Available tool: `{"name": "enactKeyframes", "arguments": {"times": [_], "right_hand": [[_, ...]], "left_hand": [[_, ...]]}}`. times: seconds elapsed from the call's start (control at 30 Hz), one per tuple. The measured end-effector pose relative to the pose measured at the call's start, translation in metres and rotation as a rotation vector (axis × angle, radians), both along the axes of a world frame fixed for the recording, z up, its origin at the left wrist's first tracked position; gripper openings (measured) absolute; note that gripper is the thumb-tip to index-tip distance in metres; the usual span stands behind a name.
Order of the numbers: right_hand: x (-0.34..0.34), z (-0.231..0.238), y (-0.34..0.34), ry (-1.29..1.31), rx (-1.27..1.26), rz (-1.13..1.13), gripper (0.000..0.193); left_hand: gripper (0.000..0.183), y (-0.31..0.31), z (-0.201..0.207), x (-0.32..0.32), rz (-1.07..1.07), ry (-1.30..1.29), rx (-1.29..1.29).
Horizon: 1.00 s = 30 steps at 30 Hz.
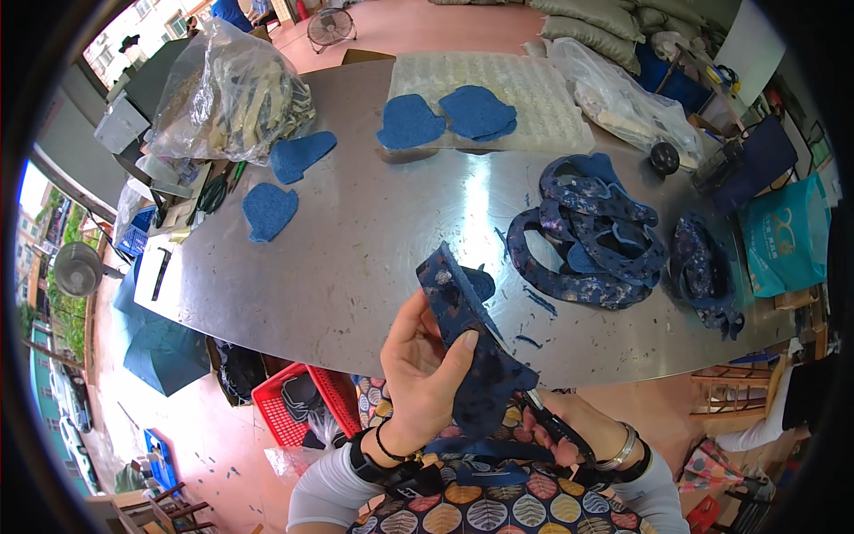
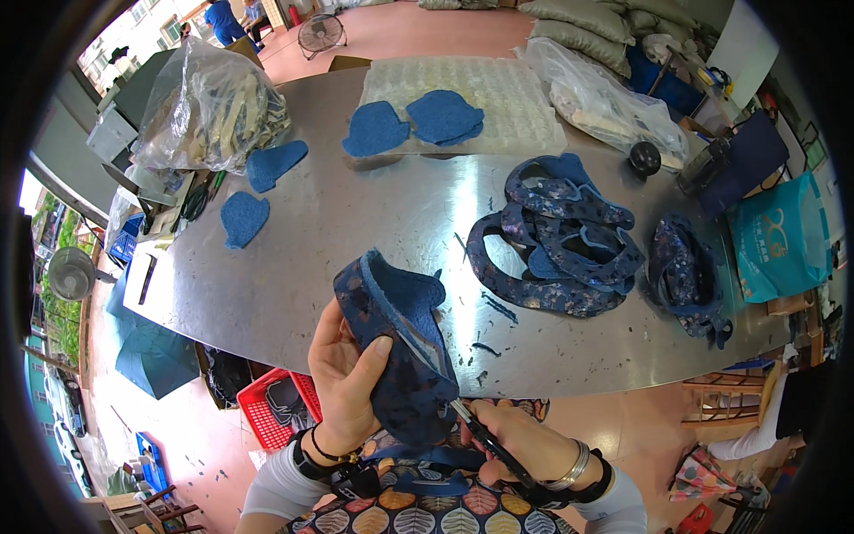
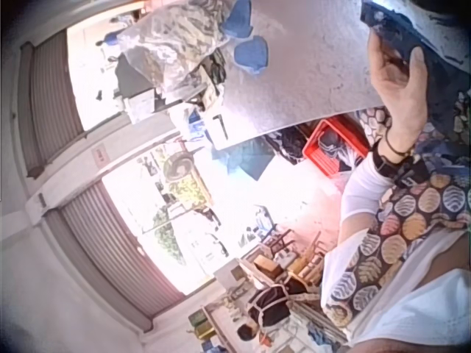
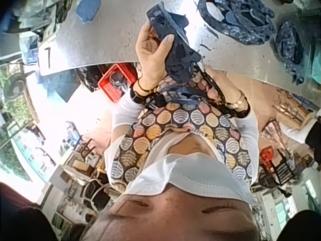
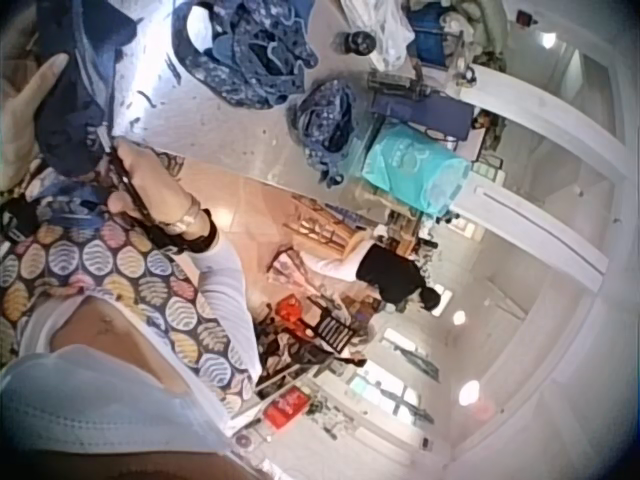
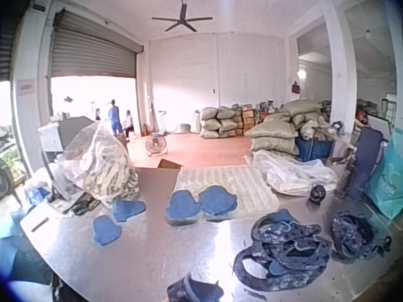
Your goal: Cutting out specific sections from shoe upper materials using scissors.
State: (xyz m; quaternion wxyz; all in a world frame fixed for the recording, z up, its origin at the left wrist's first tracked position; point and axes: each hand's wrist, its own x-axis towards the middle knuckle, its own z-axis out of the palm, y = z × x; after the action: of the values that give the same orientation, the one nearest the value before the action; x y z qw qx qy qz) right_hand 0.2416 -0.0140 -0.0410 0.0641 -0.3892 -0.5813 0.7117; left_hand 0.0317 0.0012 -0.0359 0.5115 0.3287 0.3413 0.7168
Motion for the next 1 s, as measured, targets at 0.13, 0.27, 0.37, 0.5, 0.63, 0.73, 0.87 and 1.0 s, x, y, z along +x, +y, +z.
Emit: {"name": "enactKeyframes", "arguments": {"times": [0.13, 0.27, 0.37, 0.5, 0.63, 0.73, 0.87, 1.0], "right_hand": [[-0.003, 0.014, 0.005, -0.015, 0.057, 0.040, 0.079], [-0.002, 0.017, 0.006, 0.037, 0.053, 0.027, 0.078], [-0.001, 0.016, 0.006, 0.014, 0.039, 0.027, 0.079], [0.001, 0.002, 0.003, -0.024, 0.030, 0.015, 0.083], [-0.007, 0.006, 0.000, -0.018, -0.186, -0.185, 0.040], [-0.010, 0.015, 0.003, -0.020, -0.183, -0.205, 0.035], [-0.013, 0.029, 0.006, 0.015, 0.008, -0.141, 0.036], [-0.010, 0.026, 0.006, 0.053, 0.176, -0.073, 0.037]], "left_hand": [[0.052, -0.001, -0.004, 0.002, 0.017, -0.042, -0.014], [0.051, -0.001, -0.003, 0.002, -0.002, -0.073, -0.030], [0.050, -0.001, -0.001, 0.002, -0.019, -0.098, -0.041], [0.050, -0.002, -0.003, 0.002, -0.067, -0.130, -0.052], [0.050, -0.003, 0.002, 0.002, -0.125, -0.165, -0.069], [0.049, -0.002, 0.004, 0.001, -0.157, -0.186, -0.090], [0.048, -0.001, 0.003, 0.001, -0.164, -0.212, -0.102], [0.047, -0.001, 0.003, 0.001, -0.169, -0.212, -0.112]]}}
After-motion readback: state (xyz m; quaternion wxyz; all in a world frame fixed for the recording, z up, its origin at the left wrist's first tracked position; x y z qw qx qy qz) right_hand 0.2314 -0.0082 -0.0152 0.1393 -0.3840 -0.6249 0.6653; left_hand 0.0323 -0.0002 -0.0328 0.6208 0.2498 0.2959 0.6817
